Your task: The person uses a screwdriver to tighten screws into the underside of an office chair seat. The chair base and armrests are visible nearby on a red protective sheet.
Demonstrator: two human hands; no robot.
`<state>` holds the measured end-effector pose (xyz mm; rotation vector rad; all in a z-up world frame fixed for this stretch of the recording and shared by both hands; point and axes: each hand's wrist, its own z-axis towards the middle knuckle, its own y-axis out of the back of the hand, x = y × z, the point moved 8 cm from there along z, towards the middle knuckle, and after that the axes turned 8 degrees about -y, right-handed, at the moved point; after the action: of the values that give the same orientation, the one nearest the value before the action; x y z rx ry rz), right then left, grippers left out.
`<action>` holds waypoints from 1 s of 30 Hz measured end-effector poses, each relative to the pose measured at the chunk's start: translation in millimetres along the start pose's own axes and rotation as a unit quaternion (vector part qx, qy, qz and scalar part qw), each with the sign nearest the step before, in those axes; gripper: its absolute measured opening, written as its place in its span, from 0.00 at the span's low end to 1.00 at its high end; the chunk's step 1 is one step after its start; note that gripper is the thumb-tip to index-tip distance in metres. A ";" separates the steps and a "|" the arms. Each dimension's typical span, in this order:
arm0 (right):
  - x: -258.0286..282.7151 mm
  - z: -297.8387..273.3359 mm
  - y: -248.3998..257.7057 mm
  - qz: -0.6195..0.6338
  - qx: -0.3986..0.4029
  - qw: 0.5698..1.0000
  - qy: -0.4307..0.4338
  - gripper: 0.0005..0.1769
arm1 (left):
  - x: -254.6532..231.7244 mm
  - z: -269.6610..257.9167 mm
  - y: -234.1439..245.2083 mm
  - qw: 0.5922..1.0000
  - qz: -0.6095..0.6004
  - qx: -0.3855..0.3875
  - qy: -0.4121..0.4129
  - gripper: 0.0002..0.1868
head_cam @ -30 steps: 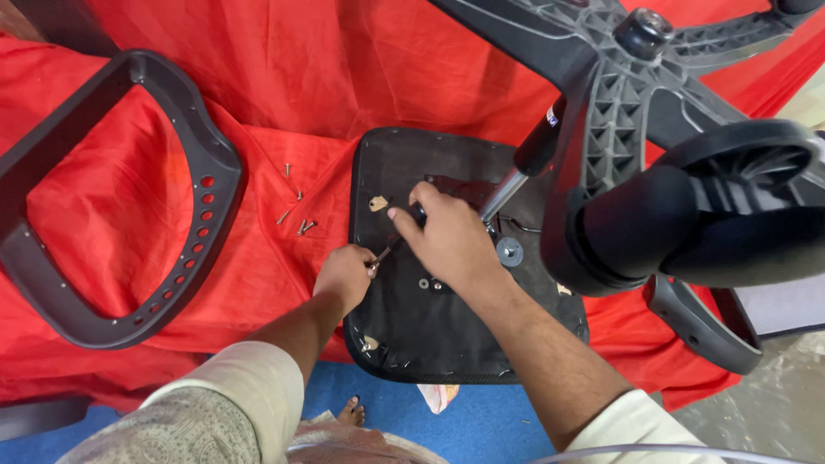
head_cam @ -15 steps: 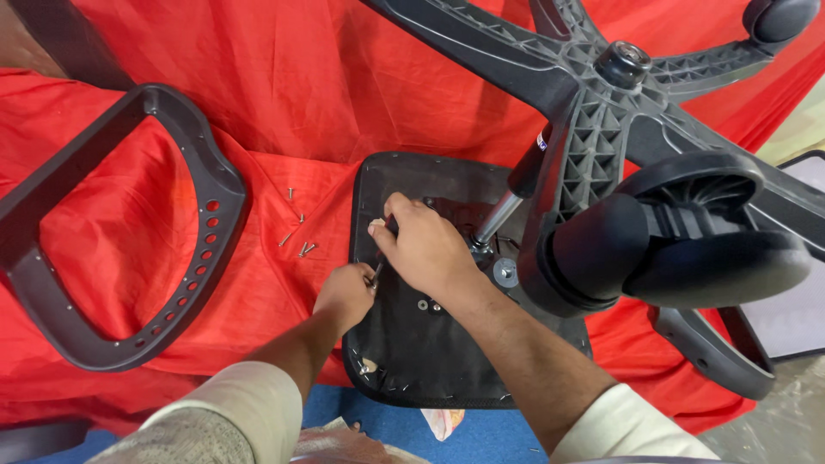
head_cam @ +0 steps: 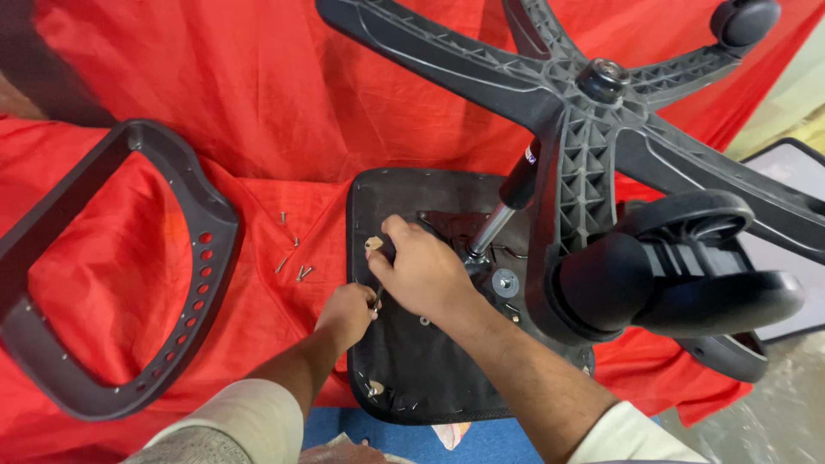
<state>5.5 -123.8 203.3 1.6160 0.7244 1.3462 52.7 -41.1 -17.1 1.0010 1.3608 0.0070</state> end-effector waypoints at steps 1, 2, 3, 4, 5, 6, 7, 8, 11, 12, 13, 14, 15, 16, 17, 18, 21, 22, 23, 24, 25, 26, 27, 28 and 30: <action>9.4 -2.8 5.7 0.023 -0.042 0.997 0.063 0.17 | 1.2 1.9 0.1 1.000 -0.001 0.007 -0.006 0.07; 17.9 -6.8 10.9 0.043 -0.083 0.988 0.127 0.16 | 3.2 2.4 -0.8 1.000 -0.004 0.015 -0.011 0.07; 25.4 -11.9 16.5 0.062 -0.122 0.972 0.190 0.16 | 4.8 3.6 -2.7 1.000 -0.006 0.023 -0.016 0.07; 18.5 -6.4 11.4 0.067 -0.096 0.983 0.143 0.15 | 4.7 6.1 -4.5 0.999 0.005 0.029 -0.030 0.07; 12.1 -1.6 6.5 0.073 -0.069 0.990 0.095 0.15 | 4.2 9.1 -6.7 0.998 0.016 0.035 -0.043 0.08; 7.0 1.4 0.5 0.080 -0.041 0.995 0.049 0.15 | 5.1 10.6 -8.2 0.997 0.027 0.040 -0.055 0.08; 5.3 0.9 -1.6 0.061 -0.043 0.997 0.021 0.15 | 5.9 10.8 -8.4 0.997 0.027 0.035 -0.068 0.08; 4.2 0.1 -2.5 0.039 -0.044 0.998 -0.006 0.14 | 5.5 11.0 -8.5 0.996 0.025 0.029 -0.081 0.08; 3.2 -0.4 -4.2 0.026 -0.044 0.998 -0.047 0.14 | 5.0 12.9 -7.9 0.994 0.017 0.026 -0.101 0.09; 1.9 -1.0 -4.7 0.031 -0.045 0.997 -0.057 0.13 | 3.1 13.3 -7.0 0.994 0.015 0.029 -0.106 0.10; 2.3 -2.7 -4.7 0.037 -0.051 0.997 -0.051 0.14 | 1.6 13.1 -6.0 0.994 0.017 0.035 -0.103 0.10; 3.1 -3.6 -4.4 0.042 -0.058 0.997 -0.042 0.14 | -0.8 13.6 -3.6 0.994 0.019 0.038 -0.101 0.10; 3.7 -4.4 -4.2 0.046 -0.064 0.996 -0.033 0.15 | -3.6 13.6 -1.0 0.994 0.020 0.040 -0.099 0.10; 6.6 -4.1 -2.8 0.046 -0.075 0.996 -0.009 0.15 | -2.9 12.4 -2.5 0.995 0.017 0.066 -0.074 0.10; 9.9 -2.6 -1.0 0.046 -0.086 0.995 0.014 0.16 | -2.1 11.1 -3.5 0.994 0.013 0.091 -0.050 0.11; 13.6 -2.0 1.3 0.046 -0.098 0.993 0.038 0.16 | -1.2 10.7 -4.1 0.993 0.012 0.117 -0.027 0.12; 7.3 -2.0 -3.2 0.045 -0.065 0.997 -0.025 0.22 | -7.6 10.4 -0.6 0.990 0.018 0.133 -0.033 0.10; 4.2 -1.5 -3.5 0.027 -0.063 0.996 -0.056 0.21 | -9.5 9.7 -0.7 0.990 0.011 0.137 -0.043 0.07; 1.1 -1.2 -3.9 0.008 -0.061 0.994 -0.086 0.20 | -10.4 8.8 -0.4 0.989 0.005 0.140 -0.053 0.04; -1.4 0.6 -3.8 -0.010 -0.059 0.992 -0.113 0.19 | -11.1 9.0 1.5 0.988 -0.001 0.140 -0.063 0.04; -6.2 1.3 -6.8 -0.024 -0.036 0.988 -0.147 0.18 | -12.1 8.1 3.5 0.987 -0.002 0.139 -0.077 0.03; -12.5 0.4 -10.1 -0.037 -0.013 0.983 -0.181 0.17 | -12.8 6.7 5.0 0.986 -0.003 0.137 -0.091 0.03; -19.6 -0.7 -14.0 -0.051 0.010 0.975 -0.214 0.17 | -13.8 6.2 6.7 0.985 -0.005 0.136 -0.105 0.03; -13.1 0.9 -9.5 -0.042 -0.031 0.986 -0.158 0.18 | -11.3 5.6 6.0 0.985 -0.011 0.147 -0.094 0.03; -0.5 0.8 -0.8 -0.027 -0.111 0.992 -0.044 0.20 | -7.6 7.1 4.4 0.983 -0.022 0.168 -0.073 0.06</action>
<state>6.2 -124.1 202.4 1.4580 0.5405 1.2620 58.6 -46.7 -9.3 1.2270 1.2727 -0.3322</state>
